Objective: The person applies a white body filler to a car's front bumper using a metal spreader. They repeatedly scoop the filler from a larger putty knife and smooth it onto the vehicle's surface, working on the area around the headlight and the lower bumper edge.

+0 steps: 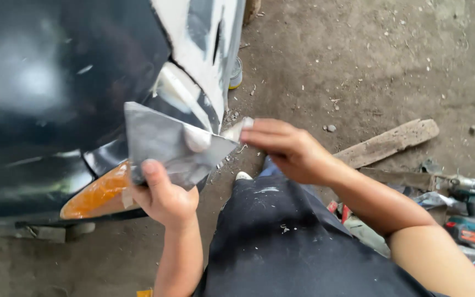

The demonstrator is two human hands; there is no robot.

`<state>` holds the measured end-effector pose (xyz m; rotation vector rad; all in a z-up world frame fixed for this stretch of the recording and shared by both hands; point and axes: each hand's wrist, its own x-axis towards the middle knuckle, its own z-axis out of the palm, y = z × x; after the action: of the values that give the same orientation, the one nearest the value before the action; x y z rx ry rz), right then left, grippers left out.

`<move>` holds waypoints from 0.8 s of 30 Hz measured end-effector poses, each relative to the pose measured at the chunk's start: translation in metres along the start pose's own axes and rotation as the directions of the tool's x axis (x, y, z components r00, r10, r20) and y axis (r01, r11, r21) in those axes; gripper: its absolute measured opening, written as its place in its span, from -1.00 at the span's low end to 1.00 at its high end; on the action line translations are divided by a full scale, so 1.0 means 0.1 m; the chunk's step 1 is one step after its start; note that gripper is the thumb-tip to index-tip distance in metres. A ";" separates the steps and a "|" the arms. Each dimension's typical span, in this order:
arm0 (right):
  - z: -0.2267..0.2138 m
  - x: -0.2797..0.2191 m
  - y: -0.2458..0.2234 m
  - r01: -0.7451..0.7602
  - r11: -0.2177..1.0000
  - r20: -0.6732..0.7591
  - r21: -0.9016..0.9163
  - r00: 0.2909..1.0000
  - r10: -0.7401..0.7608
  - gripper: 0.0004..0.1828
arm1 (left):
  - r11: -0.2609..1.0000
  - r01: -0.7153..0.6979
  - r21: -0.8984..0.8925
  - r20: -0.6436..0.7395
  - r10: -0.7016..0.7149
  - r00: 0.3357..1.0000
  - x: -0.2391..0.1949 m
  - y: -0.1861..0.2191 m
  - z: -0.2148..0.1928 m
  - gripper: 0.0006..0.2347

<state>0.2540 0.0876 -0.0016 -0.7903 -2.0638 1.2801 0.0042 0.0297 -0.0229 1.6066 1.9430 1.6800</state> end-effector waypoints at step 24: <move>-0.18 -0.05 0.44 0.439 0.898 -0.273 0.004 0.865 -0.422 -0.45 | 0.993 0.107 -0.049 0.100 -0.102 0.990 0.03 0.26 0.62 -0.70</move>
<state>0.2789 0.1101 -0.0363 -0.4059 -1.8330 0.9297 0.0598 0.0675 -0.0252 1.5103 1.8841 1.5700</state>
